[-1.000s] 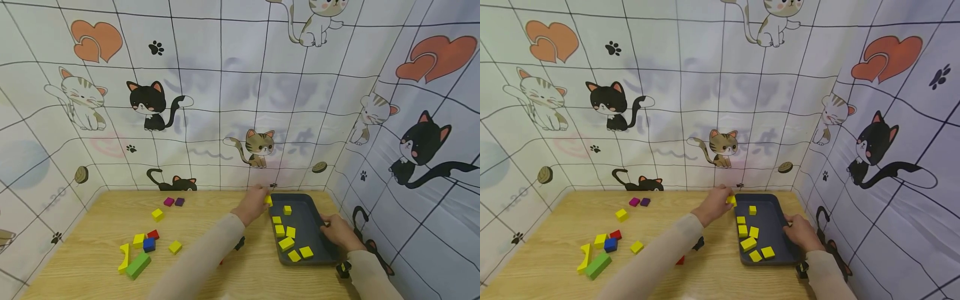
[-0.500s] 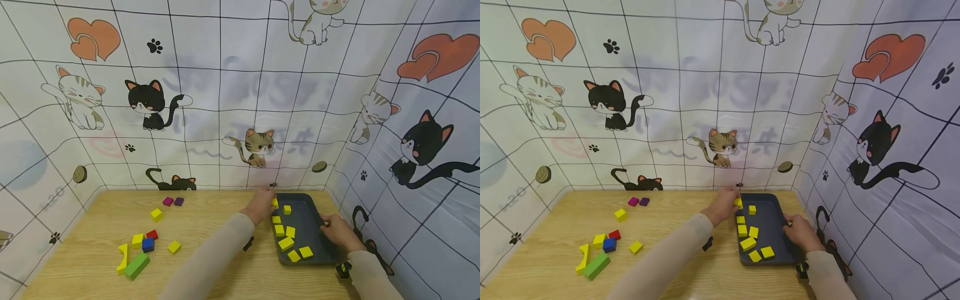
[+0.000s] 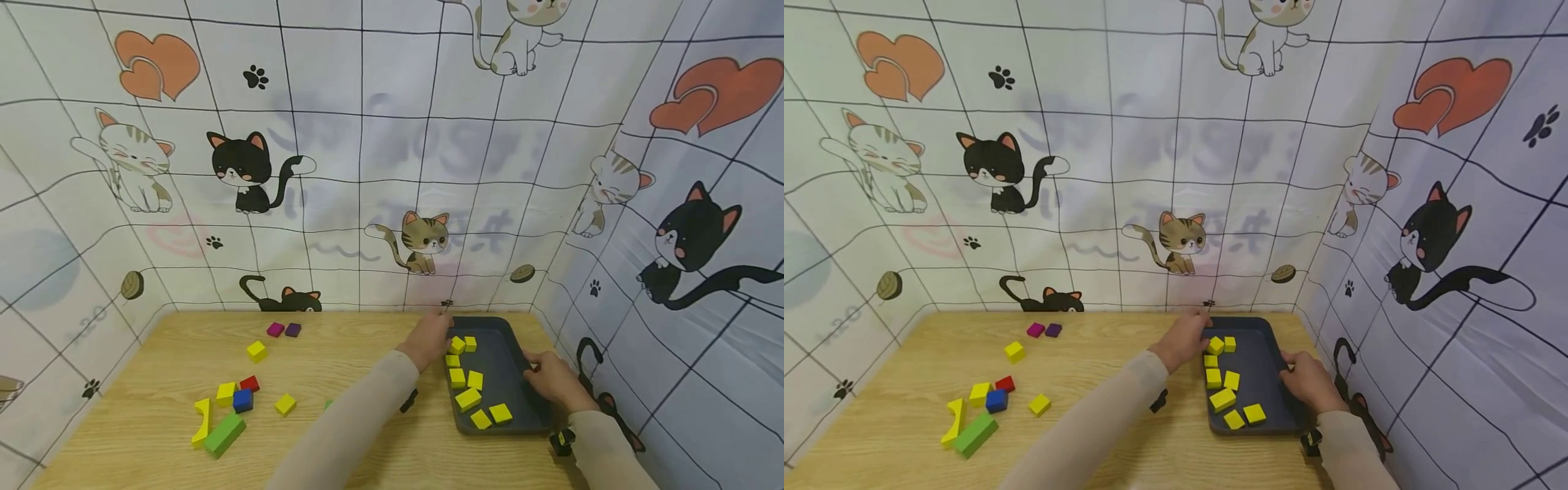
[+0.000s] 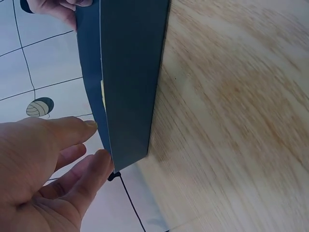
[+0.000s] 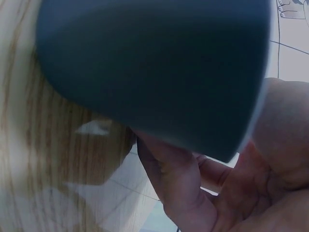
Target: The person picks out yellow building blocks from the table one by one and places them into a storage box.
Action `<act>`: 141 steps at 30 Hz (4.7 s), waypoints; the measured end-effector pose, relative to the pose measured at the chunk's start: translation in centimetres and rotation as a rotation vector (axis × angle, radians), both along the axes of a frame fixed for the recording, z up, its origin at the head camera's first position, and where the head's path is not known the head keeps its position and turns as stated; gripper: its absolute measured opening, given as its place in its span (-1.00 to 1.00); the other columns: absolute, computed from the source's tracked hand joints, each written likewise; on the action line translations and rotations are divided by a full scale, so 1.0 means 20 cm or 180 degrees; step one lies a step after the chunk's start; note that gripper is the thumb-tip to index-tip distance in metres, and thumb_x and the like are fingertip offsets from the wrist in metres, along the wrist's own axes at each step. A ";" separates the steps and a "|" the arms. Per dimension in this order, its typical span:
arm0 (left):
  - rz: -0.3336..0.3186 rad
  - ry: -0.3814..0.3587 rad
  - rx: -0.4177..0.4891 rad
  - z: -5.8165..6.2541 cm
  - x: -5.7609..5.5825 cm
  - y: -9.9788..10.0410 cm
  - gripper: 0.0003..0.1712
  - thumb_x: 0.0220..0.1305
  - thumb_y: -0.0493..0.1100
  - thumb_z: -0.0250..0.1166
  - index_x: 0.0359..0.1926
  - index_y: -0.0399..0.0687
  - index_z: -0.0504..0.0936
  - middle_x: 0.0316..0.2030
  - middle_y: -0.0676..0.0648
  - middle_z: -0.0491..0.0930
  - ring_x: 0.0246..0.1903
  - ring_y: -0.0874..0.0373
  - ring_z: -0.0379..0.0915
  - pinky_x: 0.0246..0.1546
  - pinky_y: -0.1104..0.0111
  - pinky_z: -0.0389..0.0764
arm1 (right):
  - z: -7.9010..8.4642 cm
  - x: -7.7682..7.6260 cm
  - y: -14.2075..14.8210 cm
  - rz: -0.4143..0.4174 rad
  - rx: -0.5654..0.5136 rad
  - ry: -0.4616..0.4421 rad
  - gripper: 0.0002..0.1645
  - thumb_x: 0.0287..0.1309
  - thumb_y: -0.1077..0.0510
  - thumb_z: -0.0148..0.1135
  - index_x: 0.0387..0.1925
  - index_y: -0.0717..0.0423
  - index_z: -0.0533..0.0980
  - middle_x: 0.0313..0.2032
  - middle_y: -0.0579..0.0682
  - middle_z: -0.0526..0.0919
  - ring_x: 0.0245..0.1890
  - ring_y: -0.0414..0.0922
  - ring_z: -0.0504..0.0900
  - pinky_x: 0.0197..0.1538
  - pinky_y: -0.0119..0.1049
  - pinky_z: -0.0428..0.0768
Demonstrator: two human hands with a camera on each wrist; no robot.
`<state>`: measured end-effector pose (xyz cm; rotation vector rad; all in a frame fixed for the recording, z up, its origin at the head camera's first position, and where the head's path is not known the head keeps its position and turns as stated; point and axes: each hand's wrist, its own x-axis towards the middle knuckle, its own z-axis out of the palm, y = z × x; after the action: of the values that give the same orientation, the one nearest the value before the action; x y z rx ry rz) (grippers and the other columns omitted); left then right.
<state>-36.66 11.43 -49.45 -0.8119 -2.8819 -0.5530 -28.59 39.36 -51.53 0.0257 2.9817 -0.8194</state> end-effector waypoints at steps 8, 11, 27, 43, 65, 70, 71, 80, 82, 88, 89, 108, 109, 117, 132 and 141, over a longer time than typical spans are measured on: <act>-0.0005 0.0089 -0.0040 0.01 0.03 -0.14 -0.53 0.29 -0.05 0.42 0.18 -0.02 0.59 0.09 0.01 0.53 0.02 0.19 0.52 -0.01 0.46 0.56 | -0.01 0.00 0.00 -0.0009 0.0080 -0.0020 -0.34 0.25 0.24 0.22 0.37 0.23 0.35 -0.04 0.35 0.63 -0.36 -0.03 0.56 -0.36 -0.13 0.54; 0.0075 0.0189 -0.0147 0.04 0.05 -0.24 -0.49 0.27 0.02 0.43 0.21 0.04 0.59 0.08 -0.01 0.54 -0.05 0.18 0.55 -0.18 0.45 0.61 | -0.01 0.00 0.00 -0.0007 0.0113 -0.0027 -0.34 0.25 0.23 0.23 0.37 0.22 0.36 -0.05 0.34 0.64 -0.32 -0.03 0.58 -0.33 -0.10 0.57; 0.0662 0.0234 -0.0099 0.02 0.12 -0.95 -0.44 0.17 0.02 0.49 0.17 0.03 0.58 -0.02 -0.11 0.50 -0.32 0.08 0.48 -0.57 0.35 0.52 | 0.00 -0.01 0.00 0.0015 0.0064 -0.0023 -0.33 0.24 0.24 0.21 0.38 0.23 0.34 -0.05 0.36 0.63 -0.37 -0.03 0.55 -0.39 -0.15 0.54; 0.1221 0.0555 -0.0032 -0.03 0.25 -1.65 -0.50 0.09 -0.14 0.49 0.07 -0.12 0.60 -0.06 -0.29 0.54 -0.18 -0.27 0.49 -0.39 -0.13 0.56 | 0.01 -0.03 0.02 0.0023 0.0089 0.0013 -0.32 0.24 0.23 0.22 0.38 0.23 0.33 -0.05 0.36 0.63 -0.37 -0.03 0.55 -0.38 -0.15 0.54; 0.1217 -0.0105 0.0197 -0.08 0.27 -1.81 -0.67 0.12 -0.45 0.33 -0.03 -0.30 0.64 -0.11 -0.32 0.58 -0.20 -0.12 0.50 -0.17 0.04 0.66 | -0.02 -0.02 0.02 0.0002 0.0083 -0.0035 -0.34 0.24 0.23 0.23 0.36 0.26 0.36 -0.05 0.39 0.63 -0.29 0.00 0.62 -0.29 -0.04 0.62; 0.1239 -0.0153 0.0199 -0.09 0.27 -1.81 -0.65 0.12 -0.46 0.33 -0.02 -0.29 0.64 -0.10 -0.32 0.57 -0.20 -0.12 0.50 -0.21 0.07 0.67 | -0.02 -0.02 0.01 -0.0008 0.0063 -0.0062 -0.34 0.25 0.23 0.22 0.37 0.25 0.35 -0.02 0.42 0.61 -0.28 0.00 0.61 -0.28 -0.04 0.62; 0.1244 -0.0163 0.0210 -0.09 0.27 -1.81 -0.65 0.12 -0.46 0.33 -0.02 -0.28 0.64 -0.10 -0.32 0.57 -0.19 -0.12 0.51 -0.22 0.07 0.67 | -0.02 -0.02 0.01 -0.0012 0.0054 -0.0066 -0.34 0.25 0.23 0.22 0.37 0.25 0.34 -0.01 0.42 0.61 -0.28 0.00 0.61 -0.28 -0.05 0.62; 0.1188 0.0019 0.0246 -0.09 0.26 -1.79 -0.65 0.07 -0.48 0.37 -0.07 -0.25 0.67 -0.14 -0.27 0.60 -0.18 -0.12 0.51 -0.08 0.00 0.61 | -0.02 -0.02 0.00 -0.0010 0.0076 -0.0050 -0.35 0.26 0.23 0.22 0.37 0.25 0.34 -0.02 0.42 0.61 -0.27 0.01 0.63 -0.30 -0.05 0.63; 0.1152 0.0099 0.0229 -0.09 0.25 -1.78 -0.66 0.06 -0.46 0.39 -0.08 -0.24 0.68 -0.16 -0.25 0.61 -0.19 -0.11 0.50 -0.07 -0.01 0.59 | -0.02 -0.02 0.00 -0.0006 0.0081 -0.0055 -0.34 0.26 0.23 0.22 0.37 0.25 0.34 -0.03 0.42 0.61 -0.28 0.01 0.63 -0.30 -0.04 0.62; 0.1060 0.0214 0.0196 -0.08 0.25 -1.72 -0.68 0.07 -0.39 0.45 -0.09 -0.20 0.70 -0.21 -0.22 0.60 -0.30 -0.04 0.43 -0.19 0.07 0.59 | -0.02 -0.02 0.00 -0.0016 0.0115 -0.0064 -0.34 0.25 0.22 0.23 0.37 0.25 0.34 -0.04 0.41 0.62 -0.27 0.02 0.64 -0.26 0.00 0.63; 0.1064 0.0209 0.0191 -0.08 0.25 -1.72 -0.68 0.07 -0.38 0.45 -0.09 -0.20 0.70 -0.22 -0.21 0.59 -0.32 -0.03 0.41 -0.22 0.10 0.58 | -0.02 -0.02 0.01 -0.0009 0.0123 -0.0050 -0.34 0.25 0.22 0.24 0.36 0.26 0.34 -0.05 0.41 0.62 -0.27 0.02 0.63 -0.27 0.00 0.63; 0.0751 0.0139 0.0427 -0.03 0.21 -1.43 -0.64 0.11 -0.38 0.38 -0.03 -0.09 0.69 -0.06 -0.20 0.54 -0.14 -0.02 0.47 -0.10 0.15 0.62 | -0.01 -0.03 0.01 -0.0005 0.0111 -0.0066 -0.33 0.24 0.23 0.23 0.37 0.26 0.34 -0.07 0.40 0.63 -0.25 0.05 0.65 -0.26 0.01 0.64; 0.0740 0.0123 0.0443 -0.02 0.21 -1.41 -0.64 0.11 -0.38 0.38 -0.03 -0.09 0.69 -0.04 -0.21 0.54 -0.11 -0.04 0.47 -0.07 0.13 0.62 | -0.02 -0.03 0.01 -0.0013 0.0114 -0.0065 -0.33 0.23 0.23 0.23 0.37 0.25 0.34 -0.07 0.40 0.63 -0.25 0.06 0.66 -0.26 0.01 0.64; 0.0610 0.0107 0.0427 0.03 0.21 -1.22 -0.63 0.13 -0.35 0.41 -0.01 -0.04 0.69 -0.05 -0.15 0.54 -0.09 -0.01 0.49 -0.04 0.18 0.63 | -0.01 -0.03 0.01 -0.0008 0.0158 -0.0039 -0.32 0.20 0.23 0.23 0.36 0.26 0.35 -0.06 0.40 0.63 -0.30 0.01 0.62 -0.32 -0.05 0.61; 0.0073 0.0062 0.0448 0.08 0.19 -0.77 -0.62 0.19 -0.29 0.43 0.04 0.00 0.66 -0.10 -0.07 0.49 -0.17 0.14 0.47 -0.10 0.39 0.63 | -0.01 -0.03 0.00 -0.0047 0.0146 -0.0069 -0.33 0.21 0.24 0.25 0.35 0.26 0.36 -0.06 0.40 0.63 -0.25 0.05 0.65 -0.25 0.05 0.63; -0.0263 0.0162 0.0390 0.09 0.18 -0.47 -0.61 0.19 -0.30 0.41 0.06 -0.02 0.66 -0.09 -0.05 0.50 -0.27 0.23 0.41 -0.26 0.53 0.53 | -0.01 -0.03 0.00 -0.0024 0.0103 -0.0110 -0.33 0.21 0.25 0.23 0.35 0.28 0.35 -0.04 0.40 0.62 -0.25 0.05 0.65 -0.24 0.04 0.64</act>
<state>-33.00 2.10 -47.71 -0.9152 -2.7474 -0.6990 -29.23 39.41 -51.73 0.0517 2.9642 -0.7632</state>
